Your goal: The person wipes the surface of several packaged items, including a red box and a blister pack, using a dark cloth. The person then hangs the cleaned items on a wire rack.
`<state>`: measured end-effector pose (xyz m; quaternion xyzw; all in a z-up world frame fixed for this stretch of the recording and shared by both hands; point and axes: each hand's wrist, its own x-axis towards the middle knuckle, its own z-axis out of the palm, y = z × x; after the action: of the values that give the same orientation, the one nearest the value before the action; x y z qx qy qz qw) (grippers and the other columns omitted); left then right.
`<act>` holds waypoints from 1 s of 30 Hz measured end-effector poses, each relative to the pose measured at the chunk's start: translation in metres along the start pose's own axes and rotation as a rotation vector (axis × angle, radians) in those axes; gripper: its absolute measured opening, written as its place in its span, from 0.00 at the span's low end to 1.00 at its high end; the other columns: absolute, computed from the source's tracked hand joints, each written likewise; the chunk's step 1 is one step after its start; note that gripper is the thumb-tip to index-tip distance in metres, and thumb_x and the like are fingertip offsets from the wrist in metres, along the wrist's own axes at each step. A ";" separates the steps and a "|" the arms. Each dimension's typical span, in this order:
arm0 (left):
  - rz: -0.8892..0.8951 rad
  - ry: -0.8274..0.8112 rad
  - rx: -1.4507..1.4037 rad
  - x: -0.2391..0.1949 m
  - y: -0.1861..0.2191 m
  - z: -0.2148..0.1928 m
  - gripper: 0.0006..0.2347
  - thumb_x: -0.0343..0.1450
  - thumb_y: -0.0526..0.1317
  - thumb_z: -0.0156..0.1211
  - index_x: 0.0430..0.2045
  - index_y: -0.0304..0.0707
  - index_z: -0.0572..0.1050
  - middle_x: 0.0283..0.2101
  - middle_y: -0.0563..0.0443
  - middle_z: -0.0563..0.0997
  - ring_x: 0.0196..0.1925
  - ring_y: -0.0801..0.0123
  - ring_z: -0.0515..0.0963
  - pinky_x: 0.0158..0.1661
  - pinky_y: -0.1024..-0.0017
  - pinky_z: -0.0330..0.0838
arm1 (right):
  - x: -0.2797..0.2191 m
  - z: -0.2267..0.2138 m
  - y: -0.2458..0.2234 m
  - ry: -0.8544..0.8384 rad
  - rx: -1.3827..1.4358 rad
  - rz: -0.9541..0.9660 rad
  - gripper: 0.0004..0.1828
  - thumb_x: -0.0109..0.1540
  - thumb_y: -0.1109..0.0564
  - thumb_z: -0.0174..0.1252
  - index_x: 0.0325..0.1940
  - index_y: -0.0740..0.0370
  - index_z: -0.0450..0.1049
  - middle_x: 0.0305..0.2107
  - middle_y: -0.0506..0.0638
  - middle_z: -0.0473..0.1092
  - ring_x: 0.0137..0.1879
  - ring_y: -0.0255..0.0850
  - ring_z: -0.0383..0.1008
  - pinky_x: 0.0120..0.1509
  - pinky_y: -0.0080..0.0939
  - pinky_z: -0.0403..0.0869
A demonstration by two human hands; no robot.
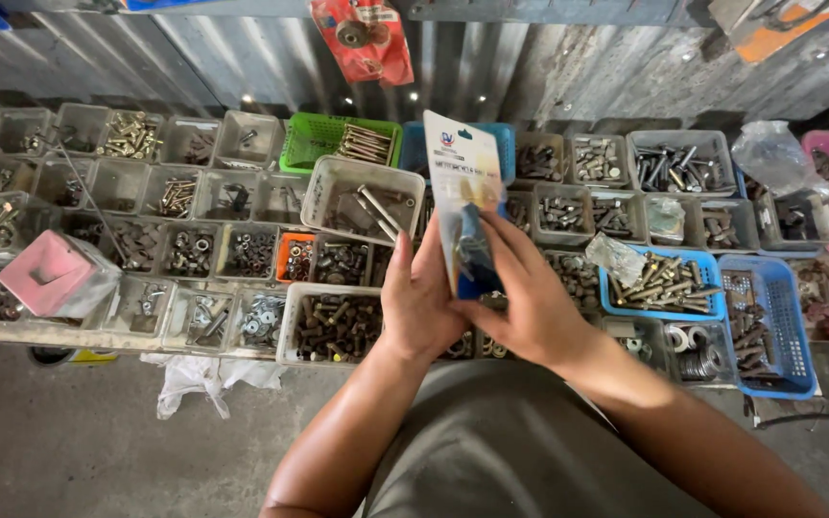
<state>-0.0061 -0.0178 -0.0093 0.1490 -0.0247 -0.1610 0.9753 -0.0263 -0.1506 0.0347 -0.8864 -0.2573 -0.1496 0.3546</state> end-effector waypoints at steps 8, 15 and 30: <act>0.195 -0.227 1.064 -0.003 0.012 0.017 0.29 0.73 0.34 0.60 0.70 0.37 0.57 0.77 0.33 0.43 0.72 0.25 0.50 0.69 0.38 0.49 | -0.007 -0.002 0.050 0.371 0.358 0.158 0.19 0.70 0.54 0.53 0.59 0.71 0.67 0.45 0.60 0.70 0.50 0.48 0.73 0.49 0.47 0.72; 0.564 0.376 1.321 0.013 -0.007 -0.021 0.43 0.66 0.36 0.73 0.72 0.38 0.47 0.72 0.33 0.48 0.72 0.42 0.51 0.69 0.42 0.49 | 0.005 -0.002 0.056 0.699 0.906 0.583 0.17 0.61 0.63 0.65 0.53 0.60 0.73 0.39 0.47 0.74 0.44 0.34 0.77 0.49 0.35 0.75; 0.011 0.716 -0.059 0.025 0.005 0.019 0.35 0.70 0.66 0.49 0.59 0.32 0.71 0.60 0.31 0.75 0.60 0.43 0.77 0.57 0.49 0.73 | -0.004 -0.002 0.083 0.650 -0.095 0.292 0.11 0.74 0.56 0.50 0.54 0.63 0.75 0.51 0.56 0.65 0.59 0.55 0.68 0.69 0.55 0.63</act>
<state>0.0170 -0.0263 0.0107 0.1678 0.3225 -0.0939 0.9268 0.0168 -0.2040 -0.0114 -0.8354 0.0055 -0.3833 0.3940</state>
